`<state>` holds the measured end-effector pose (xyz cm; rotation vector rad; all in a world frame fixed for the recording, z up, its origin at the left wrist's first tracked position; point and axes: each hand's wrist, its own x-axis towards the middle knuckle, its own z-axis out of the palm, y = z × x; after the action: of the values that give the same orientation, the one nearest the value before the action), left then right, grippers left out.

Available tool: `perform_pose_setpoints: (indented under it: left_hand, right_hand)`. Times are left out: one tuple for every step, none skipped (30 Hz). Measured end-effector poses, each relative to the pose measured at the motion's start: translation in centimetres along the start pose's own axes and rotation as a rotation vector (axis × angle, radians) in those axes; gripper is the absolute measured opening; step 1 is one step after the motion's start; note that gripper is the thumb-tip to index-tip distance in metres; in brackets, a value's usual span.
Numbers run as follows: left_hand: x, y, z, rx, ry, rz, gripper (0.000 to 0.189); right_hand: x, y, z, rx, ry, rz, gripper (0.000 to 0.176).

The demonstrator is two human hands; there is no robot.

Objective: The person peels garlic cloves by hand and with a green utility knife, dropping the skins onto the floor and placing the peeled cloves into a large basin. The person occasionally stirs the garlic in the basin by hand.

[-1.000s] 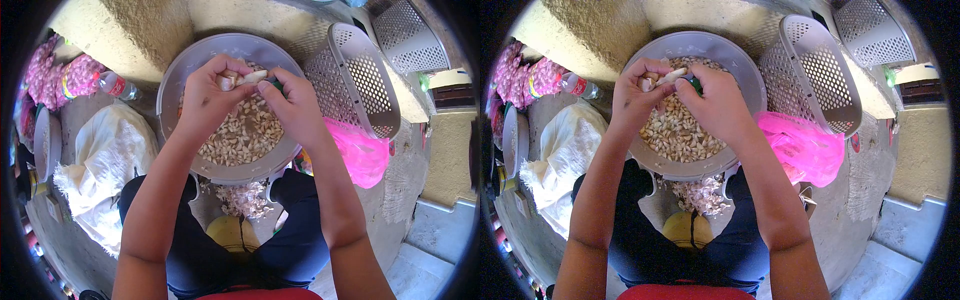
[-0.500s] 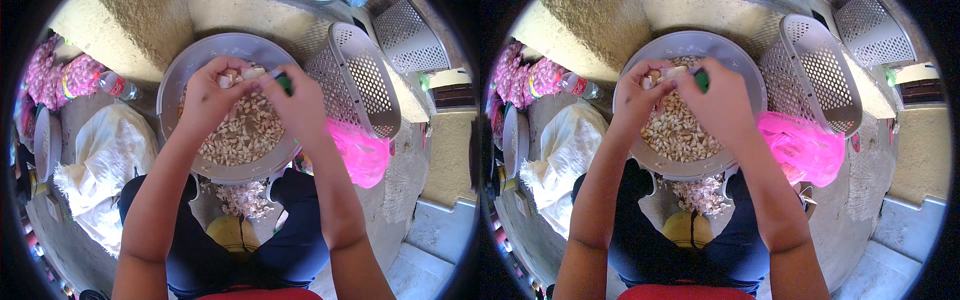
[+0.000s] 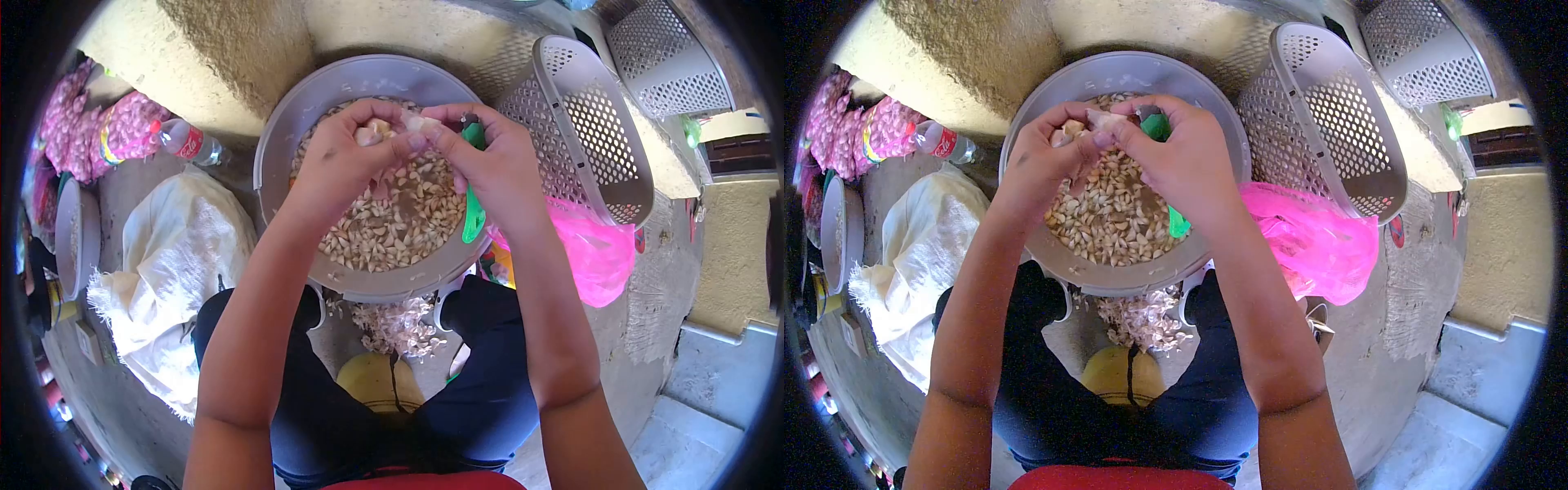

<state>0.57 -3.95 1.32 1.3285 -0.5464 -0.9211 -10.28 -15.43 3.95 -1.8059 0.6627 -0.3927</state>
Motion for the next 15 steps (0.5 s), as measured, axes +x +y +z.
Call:
perform_pose_setpoints:
  left_hand:
    - [0.0, 0.1, -0.2, 0.002, 0.009, 0.004, 0.021]
    - [0.0, 0.2, -0.3, 0.006, 0.018, 0.008, 0.021]
    - [0.0, 0.2, -0.3, 0.042, 0.021, 0.02, 0.021]
    - [0.0, 0.3, -0.2, 0.078, 0.024, 0.032, 0.021]
    - [0.1, 0.3, -0.1, 0.114, 0.027, 0.044, 0.021]
    - [0.0, 0.3, 0.1, 0.129, 0.043, 0.045, 0.02]
    - [0.0, 0.2, 0.3, 0.144, 0.06, 0.045, 0.02]
    - [0.0, 0.2, 0.3, 0.159, 0.077, 0.045, 0.019]
    - [-0.1, 0.1, 0.2, 0.138, 0.076, 0.05, 0.018]
    - [-0.1, 0.1, 0.1, 0.116, 0.075, 0.055, 0.017]
    - [-0.1, 0.1, 0.0, 0.095, 0.073, 0.06, 0.016]
    - [0.0, 0.1, -0.1, 0.08, 0.071, 0.056, 0.015]
    - [0.1, 0.0, -0.2, 0.064, 0.069, 0.052, 0.014]
    - [0.1, -0.1, -0.3, 0.049, 0.067, 0.048, 0.014]
    - [0.1, -0.1, -0.4, 0.047, 0.068, 0.052, 0.013]
  right_hand:
    - [0.1, 0.3, 0.1, -0.043, 0.031, -0.04, 0.023]
    - [0.2, 0.5, 0.1, -0.086, 0.062, -0.08, 0.023]
    - [0.2, 0.7, 0.3, -0.129, 0.094, -0.134, 0.023]
    - [0.2, 0.9, 0.5, -0.172, 0.126, -0.188, 0.022]
    - [0.2, 0.9, 0.6, -0.216, 0.159, -0.242, 0.022]
    - [0.1, 0.9, 0.7, -0.234, 0.148, -0.264, 0.021]
    - [0.0, 0.8, 0.8, -0.253, 0.137, -0.285, 0.021]
    - [0.0, 0.8, 1.0, -0.271, 0.125, -0.306, 0.02]
    - [0.0, 0.9, 1.2, -0.274, 0.131, -0.336, 0.02]
    - [0.1, 1.0, 1.3, -0.277, 0.136, -0.366, 0.02]
    - [0.1, 1.1, 1.4, -0.28, 0.142, -0.396, 0.02]
    - [0.1, 1.1, 1.4, -0.274, 0.134, -0.377, 0.019]
    - [0.0, 1.0, 1.5, -0.268, 0.125, -0.359, 0.019]
    - [0.0, 0.9, 1.5, -0.261, 0.116, -0.34, 0.018]
    - [-0.1, 0.8, 1.6, -0.264, 0.124, -0.326, 0.018]
